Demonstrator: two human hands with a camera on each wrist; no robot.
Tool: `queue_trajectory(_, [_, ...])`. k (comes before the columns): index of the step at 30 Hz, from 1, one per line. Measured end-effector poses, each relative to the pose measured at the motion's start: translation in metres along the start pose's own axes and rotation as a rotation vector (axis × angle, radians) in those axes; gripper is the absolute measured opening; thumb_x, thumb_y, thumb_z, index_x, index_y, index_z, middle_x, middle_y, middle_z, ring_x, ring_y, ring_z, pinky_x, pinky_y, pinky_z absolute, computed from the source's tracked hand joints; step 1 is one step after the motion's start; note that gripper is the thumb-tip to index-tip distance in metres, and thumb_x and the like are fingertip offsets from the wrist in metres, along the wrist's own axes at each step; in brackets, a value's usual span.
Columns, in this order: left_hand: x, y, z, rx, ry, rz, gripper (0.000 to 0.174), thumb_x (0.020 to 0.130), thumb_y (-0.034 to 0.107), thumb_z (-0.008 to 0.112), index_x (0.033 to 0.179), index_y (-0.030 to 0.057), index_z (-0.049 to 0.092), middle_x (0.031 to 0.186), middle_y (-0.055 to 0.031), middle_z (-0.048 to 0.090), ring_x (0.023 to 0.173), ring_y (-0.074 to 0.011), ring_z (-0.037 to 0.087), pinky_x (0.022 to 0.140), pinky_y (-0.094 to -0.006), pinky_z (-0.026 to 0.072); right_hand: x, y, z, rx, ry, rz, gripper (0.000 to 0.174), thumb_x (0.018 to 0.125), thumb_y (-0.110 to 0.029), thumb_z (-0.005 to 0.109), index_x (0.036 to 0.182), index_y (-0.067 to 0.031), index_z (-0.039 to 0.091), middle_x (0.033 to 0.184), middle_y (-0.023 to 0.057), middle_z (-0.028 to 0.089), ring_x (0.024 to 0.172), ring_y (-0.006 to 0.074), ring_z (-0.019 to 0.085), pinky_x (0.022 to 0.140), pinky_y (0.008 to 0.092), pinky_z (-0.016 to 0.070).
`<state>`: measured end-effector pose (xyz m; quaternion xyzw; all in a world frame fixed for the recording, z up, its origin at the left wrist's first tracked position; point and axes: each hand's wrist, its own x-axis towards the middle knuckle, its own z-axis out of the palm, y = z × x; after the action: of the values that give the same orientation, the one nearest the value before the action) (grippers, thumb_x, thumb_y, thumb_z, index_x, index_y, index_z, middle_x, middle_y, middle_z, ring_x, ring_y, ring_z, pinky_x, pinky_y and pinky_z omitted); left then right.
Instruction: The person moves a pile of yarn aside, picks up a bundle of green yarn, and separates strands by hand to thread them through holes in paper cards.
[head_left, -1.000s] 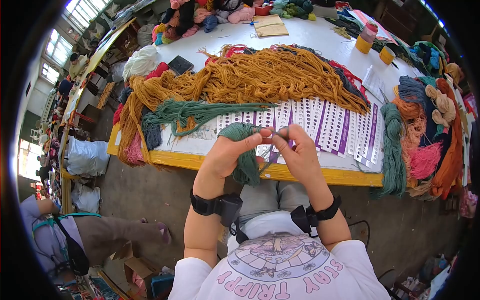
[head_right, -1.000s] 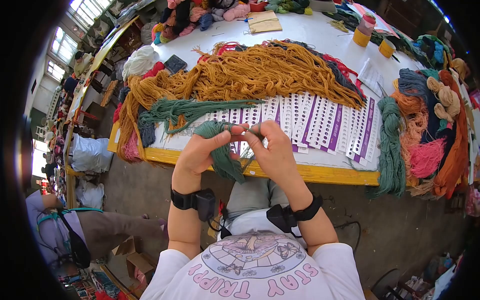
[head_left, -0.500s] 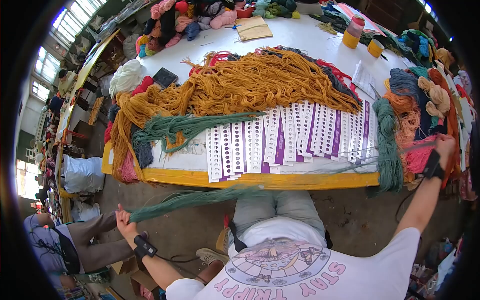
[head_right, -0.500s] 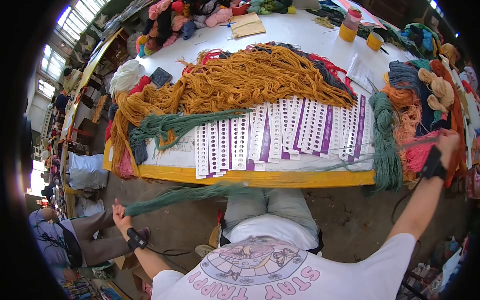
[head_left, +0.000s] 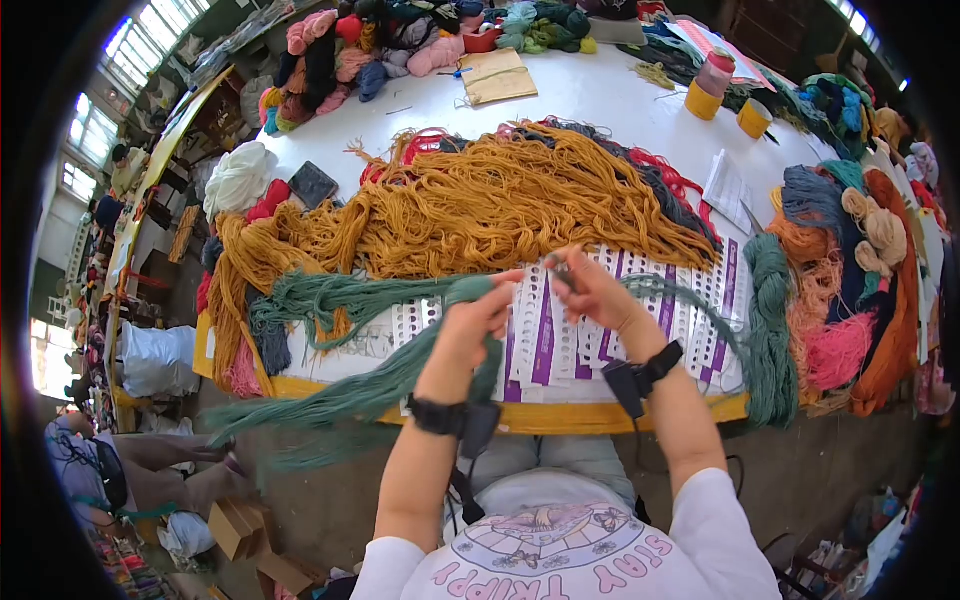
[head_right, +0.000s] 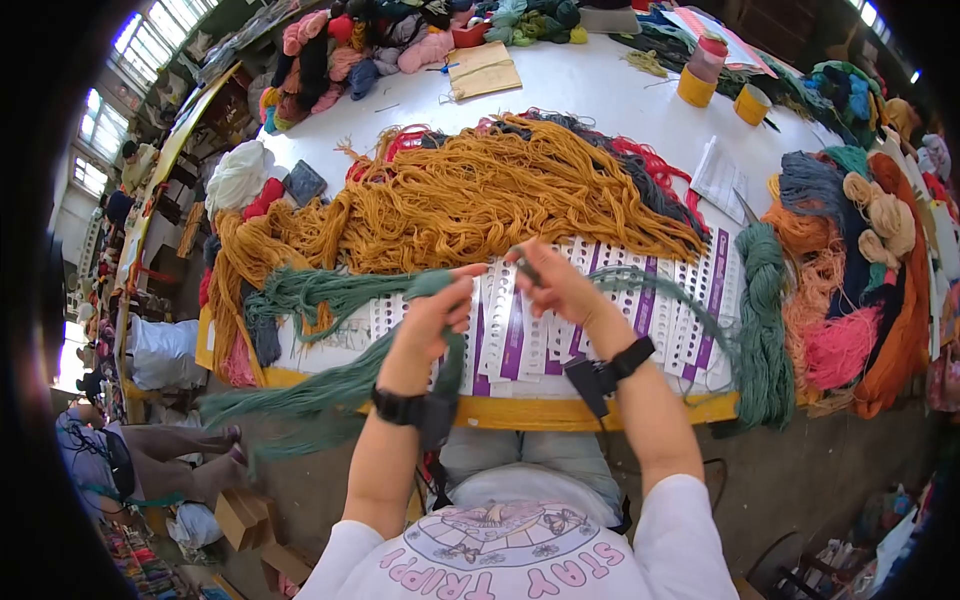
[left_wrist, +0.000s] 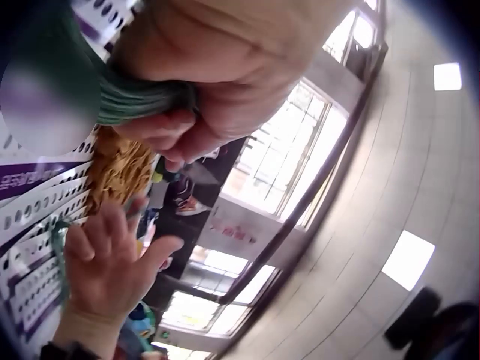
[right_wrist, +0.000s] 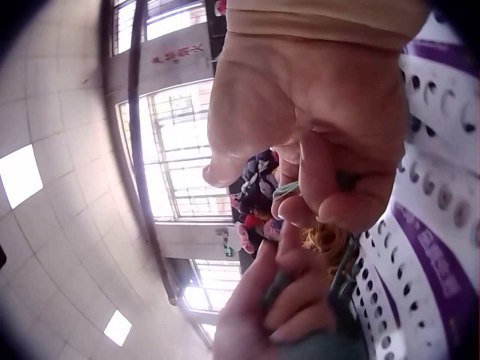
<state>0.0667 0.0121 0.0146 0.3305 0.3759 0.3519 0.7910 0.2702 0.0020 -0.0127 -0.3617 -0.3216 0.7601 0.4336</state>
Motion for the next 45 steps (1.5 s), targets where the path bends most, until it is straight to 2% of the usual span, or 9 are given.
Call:
queue_trajectory(7, [0.061,-0.028,0.006,0.254,0.218,-0.038,0.011,0.076,0.016,0.064,0.076,0.0064,0.058,0.059,0.0022,0.052,0.046,-0.0049,0.041,0.041,-0.0207,0.0293,0.020,0.016,-0.003,0.191,-0.023,0.058,0.021,0.086,-0.016,0.053,0.106,-0.0092,0.049,0.068,0.0022,0.058,0.040,0.0016,0.039,0.035,0.0161,0.0301])
queue_trajectory(11, [0.067,-0.045,-0.009,0.685,0.345,0.298,0.017,0.074,0.015,0.062,0.082,0.0002,0.059,0.070,-0.0111,0.059,0.064,-0.0228,0.058,0.059,-0.0340,0.0450,0.029,0.018,0.006,-0.824,0.355,-0.248,0.012,0.084,-0.012,0.053,0.088,-0.0022,0.059,0.070,0.0066,0.063,0.057,0.0116,0.057,0.051,0.0253,0.0440])
queue_trajectory(15, [0.059,-0.053,0.001,1.115,0.543,0.445,0.011,0.077,0.011,0.057,0.083,0.0017,0.059,0.083,-0.0186,0.059,0.079,-0.0354,0.056,0.069,-0.0400,0.0437,0.035,0.028,0.001,-0.939,0.543,-0.313,0.013,0.078,-0.012,0.057,0.082,0.0003,0.060,0.066,0.0105,0.061,0.057,0.0192,0.058,0.058,0.0303,0.0452])
queue_trajectory(22, [0.062,-0.039,0.015,1.225,0.552,0.152,0.017,0.076,0.015,0.057,0.081,-0.0010,0.059,0.080,-0.0204,0.060,0.079,-0.0375,0.057,0.070,-0.0402,0.0442,0.032,0.030,0.005,-0.872,0.709,-0.312,0.016,0.074,-0.015,0.060,0.080,0.0001,0.060,0.064,0.0101,0.059,0.057,0.0168,0.053,0.057,0.0291,0.0426])
queue_trajectory(25, [0.065,-0.055,-0.005,1.154,0.485,0.453,0.014,0.076,0.010,0.055,0.082,-0.0014,0.059,0.067,-0.0153,0.060,0.061,-0.0298,0.058,0.057,-0.0368,0.0450,0.029,0.031,0.005,-0.871,0.716,-0.313,0.017,0.072,-0.015,0.060,0.079,0.0001,0.060,0.065,0.0112,0.059,0.057,0.0192,0.054,0.057,0.0301,0.0432])
queue_trajectory(29, [0.061,-0.034,0.002,0.456,0.297,0.011,0.012,0.079,0.008,0.057,0.086,-0.0015,0.058,0.055,-0.0039,0.050,0.039,-0.0092,0.042,0.035,-0.0249,0.0323,0.029,0.035,0.002,-0.948,0.679,-0.400,0.017,0.071,-0.015,0.061,0.077,0.0001,0.061,0.066,0.0106,0.058,0.056,0.0189,0.054,0.056,0.0300,0.0430])
queue_trajectory(39, [0.073,-0.043,0.003,0.478,0.309,0.106,0.015,0.079,0.012,0.061,0.070,0.0010,0.056,0.052,-0.0010,0.047,0.042,-0.0087,0.041,0.038,-0.0244,0.0316,0.024,0.028,-0.011,-0.717,0.438,-0.237,0.011,0.074,-0.008,0.064,0.080,0.0020,0.064,0.068,0.0032,0.057,0.054,0.0050,0.050,0.047,0.0224,0.0398])
queue_trajectory(43, [0.080,-0.054,-0.020,0.843,0.381,0.646,0.010,0.077,0.010,0.061,0.072,0.0019,0.057,0.056,0.0015,0.048,0.047,-0.0054,0.042,0.041,-0.0230,0.0323,0.028,0.039,-0.009,-0.806,0.566,-0.293,0.018,0.070,-0.015,0.066,0.081,-0.0005,0.065,0.077,0.0136,0.063,0.070,0.0254,0.060,0.065,0.0312,0.0462])
queue_trajectory(45, [0.065,-0.031,-0.011,0.420,0.386,0.235,0.008,0.077,0.010,0.060,0.076,0.0023,0.057,0.057,0.0024,0.047,0.046,-0.0043,0.039,0.040,-0.0225,0.0300,0.028,0.040,-0.006,-0.856,0.603,-0.352,0.018,0.070,-0.016,0.066,0.081,-0.0011,0.065,0.078,0.0144,0.062,0.072,0.0272,0.060,0.066,0.0324,0.0462])
